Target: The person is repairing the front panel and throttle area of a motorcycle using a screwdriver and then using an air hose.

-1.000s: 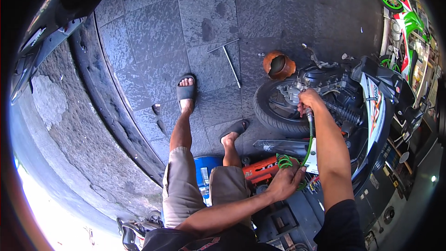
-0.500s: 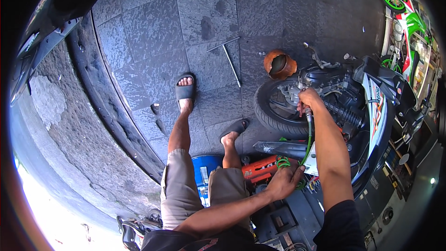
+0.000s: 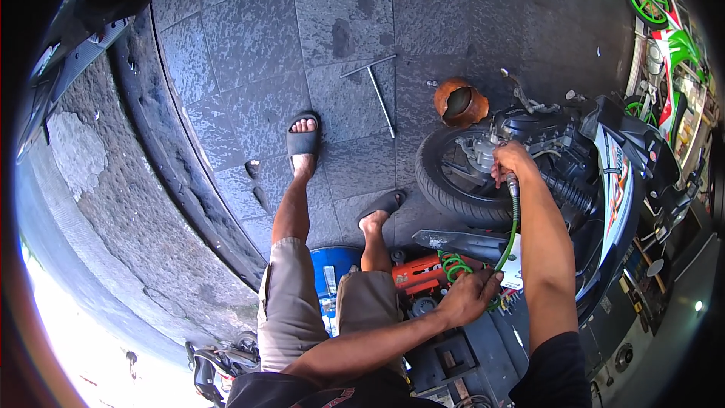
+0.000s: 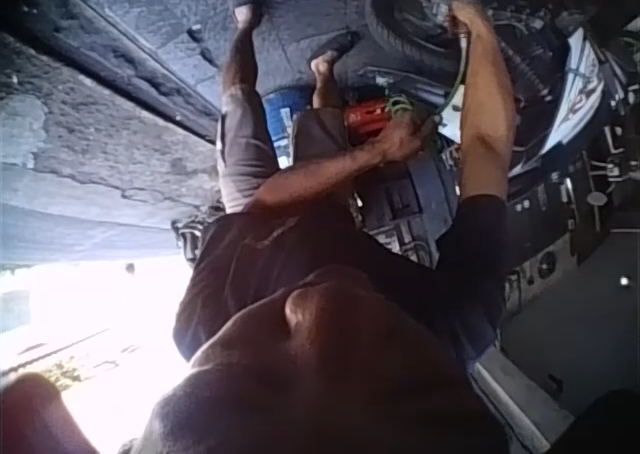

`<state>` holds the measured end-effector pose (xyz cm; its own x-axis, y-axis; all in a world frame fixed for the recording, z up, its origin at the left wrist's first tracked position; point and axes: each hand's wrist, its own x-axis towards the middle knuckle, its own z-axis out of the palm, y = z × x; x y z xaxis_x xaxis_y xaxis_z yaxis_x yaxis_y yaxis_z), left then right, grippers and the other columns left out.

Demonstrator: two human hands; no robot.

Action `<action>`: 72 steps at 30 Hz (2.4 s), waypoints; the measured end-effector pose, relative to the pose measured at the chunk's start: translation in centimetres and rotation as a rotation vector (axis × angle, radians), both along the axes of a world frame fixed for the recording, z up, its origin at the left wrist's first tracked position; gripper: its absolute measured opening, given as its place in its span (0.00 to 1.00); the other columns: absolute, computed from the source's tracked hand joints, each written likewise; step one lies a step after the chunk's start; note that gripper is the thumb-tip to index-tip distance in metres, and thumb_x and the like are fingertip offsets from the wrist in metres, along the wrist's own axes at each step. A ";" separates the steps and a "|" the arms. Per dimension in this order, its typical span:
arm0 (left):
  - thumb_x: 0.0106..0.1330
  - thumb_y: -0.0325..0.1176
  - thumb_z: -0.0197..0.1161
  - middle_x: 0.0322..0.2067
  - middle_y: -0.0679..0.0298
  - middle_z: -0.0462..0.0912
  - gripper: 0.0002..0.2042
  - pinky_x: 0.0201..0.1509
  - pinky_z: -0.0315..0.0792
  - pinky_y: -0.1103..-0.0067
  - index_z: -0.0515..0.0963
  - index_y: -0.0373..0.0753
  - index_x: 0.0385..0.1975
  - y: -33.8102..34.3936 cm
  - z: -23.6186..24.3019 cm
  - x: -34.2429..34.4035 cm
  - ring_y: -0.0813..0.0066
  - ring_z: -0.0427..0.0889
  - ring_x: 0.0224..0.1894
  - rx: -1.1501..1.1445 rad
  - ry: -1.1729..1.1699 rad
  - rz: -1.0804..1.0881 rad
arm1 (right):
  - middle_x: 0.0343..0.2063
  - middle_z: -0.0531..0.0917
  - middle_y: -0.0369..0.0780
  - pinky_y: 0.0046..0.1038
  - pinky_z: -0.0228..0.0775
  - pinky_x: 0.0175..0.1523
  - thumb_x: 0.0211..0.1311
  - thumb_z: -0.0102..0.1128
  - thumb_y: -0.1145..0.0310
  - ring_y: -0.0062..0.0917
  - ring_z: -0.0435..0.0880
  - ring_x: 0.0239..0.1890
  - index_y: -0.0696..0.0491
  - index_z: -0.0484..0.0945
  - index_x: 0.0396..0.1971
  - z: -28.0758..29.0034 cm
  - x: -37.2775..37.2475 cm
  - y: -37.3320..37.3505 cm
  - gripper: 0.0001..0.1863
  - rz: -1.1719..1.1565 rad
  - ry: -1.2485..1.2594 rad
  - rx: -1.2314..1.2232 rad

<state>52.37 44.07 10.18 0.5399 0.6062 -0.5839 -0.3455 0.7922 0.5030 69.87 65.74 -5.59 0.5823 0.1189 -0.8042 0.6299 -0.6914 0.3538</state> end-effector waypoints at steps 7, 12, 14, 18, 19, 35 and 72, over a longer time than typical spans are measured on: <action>0.76 0.48 0.41 0.25 0.51 0.80 0.24 0.40 0.72 0.63 0.73 0.32 0.31 0.3 0.2 0.2 0.51 0.81 0.33 -0.001 -0.019 0.013 | 0.15 0.78 0.41 0.26 0.63 0.15 0.54 0.54 0.72 0.22 0.74 0.12 0.61 0.76 0.21 0.1 0.0 0.7 0.09 0.239 -0.001 -0.011; 0.76 0.49 0.42 0.25 0.51 0.80 0.24 0.40 0.73 0.63 0.73 0.32 0.32 0.7 0.1 0.0 0.51 0.82 0.32 0.002 -0.031 -0.031 | 0.15 0.78 0.41 0.26 0.63 0.15 0.54 0.54 0.72 0.22 0.73 0.12 0.61 0.76 0.20 -0.2 0.6 0.8 0.09 0.255 -0.008 -0.034; 0.75 0.49 0.42 0.25 0.51 0.80 0.24 0.40 0.73 0.63 0.74 0.31 0.32 0.5 0.0 0.1 0.51 0.81 0.32 0.000 -0.036 -0.043 | 0.15 0.78 0.41 0.26 0.63 0.15 0.54 0.54 0.71 0.23 0.73 0.12 0.61 0.76 0.20 -0.3 0.8 0.8 0.09 0.241 -0.007 -0.021; 0.75 0.50 0.42 0.25 0.51 0.80 0.24 0.40 0.72 0.63 0.74 0.31 0.33 0.6 0.1 0.0 0.50 0.81 0.33 0.015 -0.032 -0.016 | 0.15 0.78 0.41 0.26 0.63 0.15 0.54 0.55 0.71 0.22 0.73 0.12 0.61 0.76 0.20 -0.1 0.9 0.9 0.09 0.219 -0.010 -0.012; 0.75 0.50 0.42 0.25 0.50 0.80 0.25 0.41 0.72 0.63 0.74 0.31 0.34 0.8 0.1 -0.2 0.50 0.81 0.33 0.011 -0.044 -0.029 | 0.15 0.78 0.40 0.26 0.63 0.16 0.53 0.55 0.71 0.22 0.73 0.12 0.61 0.76 0.20 0.0 1.0 1.0 0.09 0.204 -0.006 -0.011; 0.75 0.46 0.44 0.23 0.48 0.77 0.23 0.41 0.70 0.62 0.74 0.30 0.33 1.1 0.3 -0.2 0.48 0.77 0.31 0.009 -0.066 0.007 | 0.15 0.77 0.40 0.25 0.62 0.16 0.54 0.55 0.70 0.21 0.72 0.12 0.60 0.76 0.20 1.3 0.0 1.6 0.10 0.222 0.004 -0.044; 0.75 0.47 0.43 0.27 0.48 0.79 0.23 0.43 0.70 0.63 0.74 0.30 0.36 1.2 0.2 0.2 0.49 0.80 0.34 0.008 -0.147 -0.009 | 0.15 0.77 0.39 0.25 0.61 0.15 0.53 0.55 0.71 0.21 0.72 0.12 0.59 0.75 0.19 1.3 1.0 1.4 0.08 0.225 -0.002 -0.069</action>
<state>52.54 45.24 10.37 0.6249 0.6052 -0.4932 -0.4084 0.7918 0.4543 70.84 67.17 -4.30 0.5488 0.1906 -0.8139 0.7648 -0.5076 0.3968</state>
